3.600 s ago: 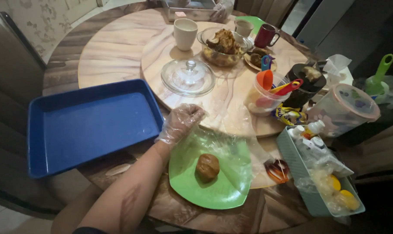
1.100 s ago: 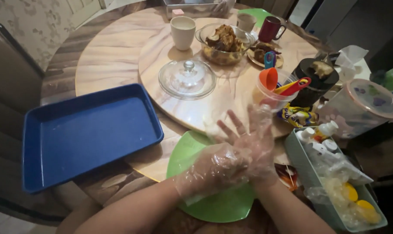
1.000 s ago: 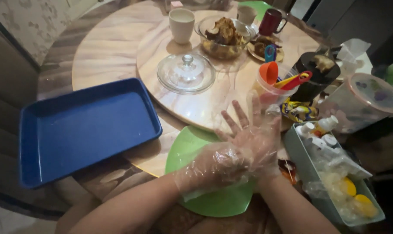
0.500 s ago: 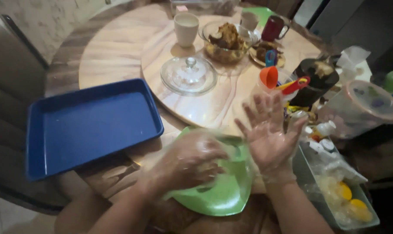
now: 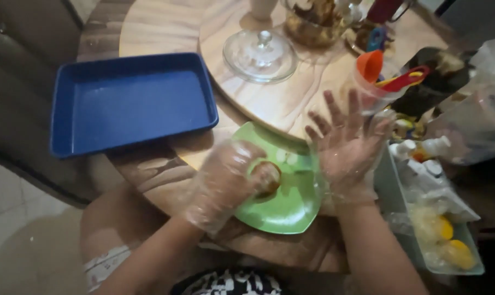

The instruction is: Kneading and shaping a small ball of dough on a plate.

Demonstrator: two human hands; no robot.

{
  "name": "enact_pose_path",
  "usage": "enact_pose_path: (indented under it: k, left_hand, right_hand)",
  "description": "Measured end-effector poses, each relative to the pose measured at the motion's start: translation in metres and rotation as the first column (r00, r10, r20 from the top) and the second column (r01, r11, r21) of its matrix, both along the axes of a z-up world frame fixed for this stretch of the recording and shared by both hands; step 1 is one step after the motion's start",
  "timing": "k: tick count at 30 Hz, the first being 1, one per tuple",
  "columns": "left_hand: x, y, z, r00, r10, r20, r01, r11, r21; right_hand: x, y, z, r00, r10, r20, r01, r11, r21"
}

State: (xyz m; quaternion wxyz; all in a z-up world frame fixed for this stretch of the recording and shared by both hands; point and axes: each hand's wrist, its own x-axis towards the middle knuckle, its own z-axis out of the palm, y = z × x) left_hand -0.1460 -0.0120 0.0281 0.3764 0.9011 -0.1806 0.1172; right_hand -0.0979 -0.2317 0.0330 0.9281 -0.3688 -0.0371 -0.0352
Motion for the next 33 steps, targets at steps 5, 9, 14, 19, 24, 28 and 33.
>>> enact_pose_path:
  k: [5, 9, 14, 19, 24, 28, 33]
  left_hand:
    - [0.019, -0.041, -0.051, 0.977, -0.194, 0.09, 0.15, 0.922, 0.356]
    - [0.043, -0.06, -0.105, 0.99, -0.135, 0.038, 0.126, 0.974, 0.189]
    - [0.073, -0.072, -0.151, 0.964, -0.189, -0.188, 0.159, 0.974, -0.162]
    - [0.064, -0.076, -0.163, 0.811, -0.21, 0.546, -0.148, 0.829, 0.539]
    - [0.056, -0.074, -0.173, 0.791, -0.135, 0.596, -0.234, 0.835, 0.499]
    - [0.058, -0.059, -0.112, 0.99, -0.097, -0.099, 0.134, 0.856, 0.499]
    - [0.028, -0.056, -0.056, 0.985, -0.076, -0.154, 0.148, 0.833, 0.533]
  right_hand:
    - [0.019, -0.016, -0.028, 0.971, 0.165, 0.172, -0.175, 0.984, 0.045]
    - [0.022, -0.014, -0.031, 0.989, 0.096, 0.112, -0.104, 0.993, 0.064]
    - [0.022, -0.014, -0.031, 0.984, 0.13, 0.12, -0.147, 0.979, 0.139]
    - [0.026, -0.01, -0.035, 0.997, 0.071, 0.029, -0.072, 0.997, 0.035]
    - [0.022, -0.008, -0.039, 0.996, 0.082, 0.021, -0.083, 0.996, 0.03]
    - [0.023, -0.005, -0.036, 0.998, 0.061, -0.014, -0.062, 0.995, -0.076]
    - [0.018, 0.001, -0.028, 0.997, 0.048, -0.052, -0.057, 0.983, -0.172]
